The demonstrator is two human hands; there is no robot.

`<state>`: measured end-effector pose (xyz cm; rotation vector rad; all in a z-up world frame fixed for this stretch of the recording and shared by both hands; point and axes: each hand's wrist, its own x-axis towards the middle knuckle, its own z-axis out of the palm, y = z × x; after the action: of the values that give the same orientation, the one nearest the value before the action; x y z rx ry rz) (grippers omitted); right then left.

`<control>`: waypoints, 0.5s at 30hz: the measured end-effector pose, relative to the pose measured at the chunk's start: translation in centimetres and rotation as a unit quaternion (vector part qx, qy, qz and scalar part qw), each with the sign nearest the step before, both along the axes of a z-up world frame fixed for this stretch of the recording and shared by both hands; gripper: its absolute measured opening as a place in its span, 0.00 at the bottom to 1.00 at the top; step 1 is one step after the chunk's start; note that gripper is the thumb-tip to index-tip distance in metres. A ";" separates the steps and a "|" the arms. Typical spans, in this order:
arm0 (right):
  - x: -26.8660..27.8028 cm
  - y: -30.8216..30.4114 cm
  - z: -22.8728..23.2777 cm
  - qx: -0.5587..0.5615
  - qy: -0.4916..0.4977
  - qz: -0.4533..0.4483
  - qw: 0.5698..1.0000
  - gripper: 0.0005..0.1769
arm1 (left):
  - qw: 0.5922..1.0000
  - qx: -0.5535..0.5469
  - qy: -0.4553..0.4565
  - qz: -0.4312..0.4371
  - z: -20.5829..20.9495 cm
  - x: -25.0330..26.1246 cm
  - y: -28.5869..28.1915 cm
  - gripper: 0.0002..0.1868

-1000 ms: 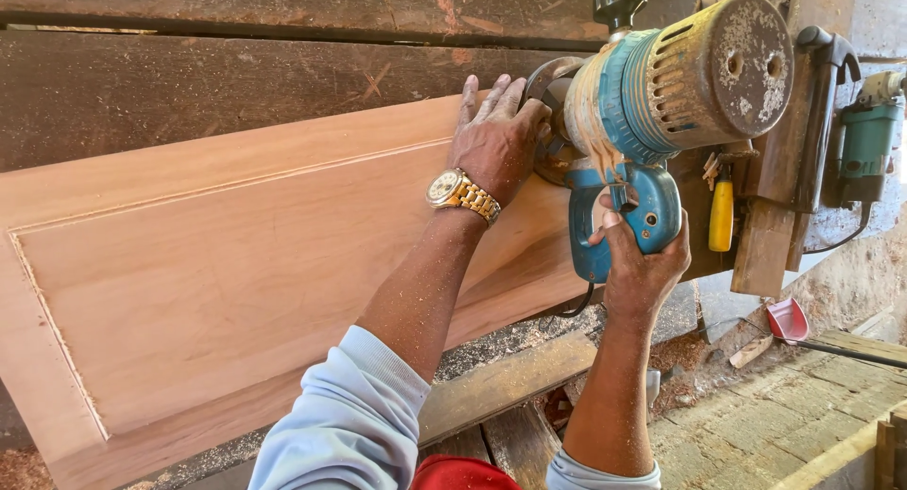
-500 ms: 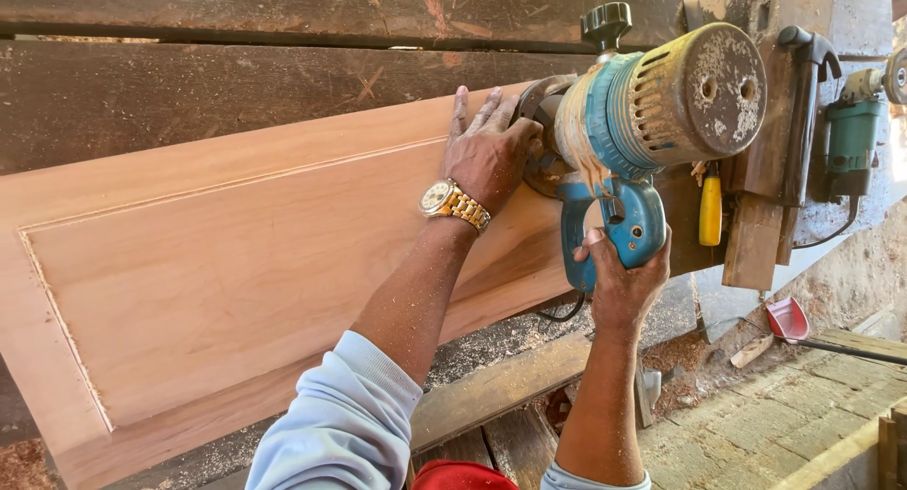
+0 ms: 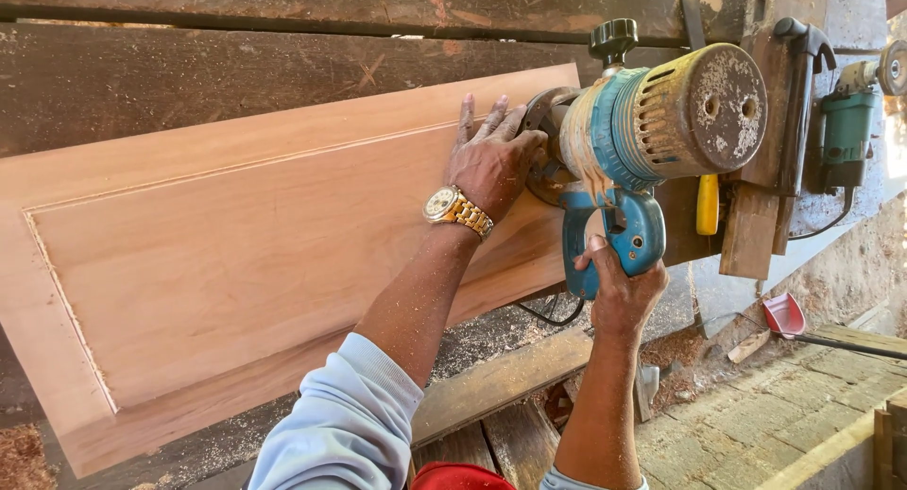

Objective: Routing and sanding a wooden panel using power tools in a workshop environment.

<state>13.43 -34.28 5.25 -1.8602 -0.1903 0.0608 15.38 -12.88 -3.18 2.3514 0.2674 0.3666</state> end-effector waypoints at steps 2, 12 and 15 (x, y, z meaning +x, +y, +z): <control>-0.2 -0.7 -0.4 -0.009 -0.002 -0.001 1.000 0.11 | 1.000 0.001 -0.002 -0.003 -0.1 -0.2 -0.3 0.16; -1.9 -3.2 -1.2 0.003 0.027 -0.035 0.999 0.11 | 1.000 0.015 0.001 -0.026 -0.4 -1.3 -2.0 0.16; -2.4 -3.5 -1.0 -0.011 0.015 -0.032 0.999 0.11 | 0.999 0.016 -0.002 -0.031 -1.2 -1.2 -2.6 0.17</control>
<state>11.06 -37.78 4.29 -1.8854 -0.1098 0.0463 14.13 -15.47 -4.35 2.3842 0.1865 0.3477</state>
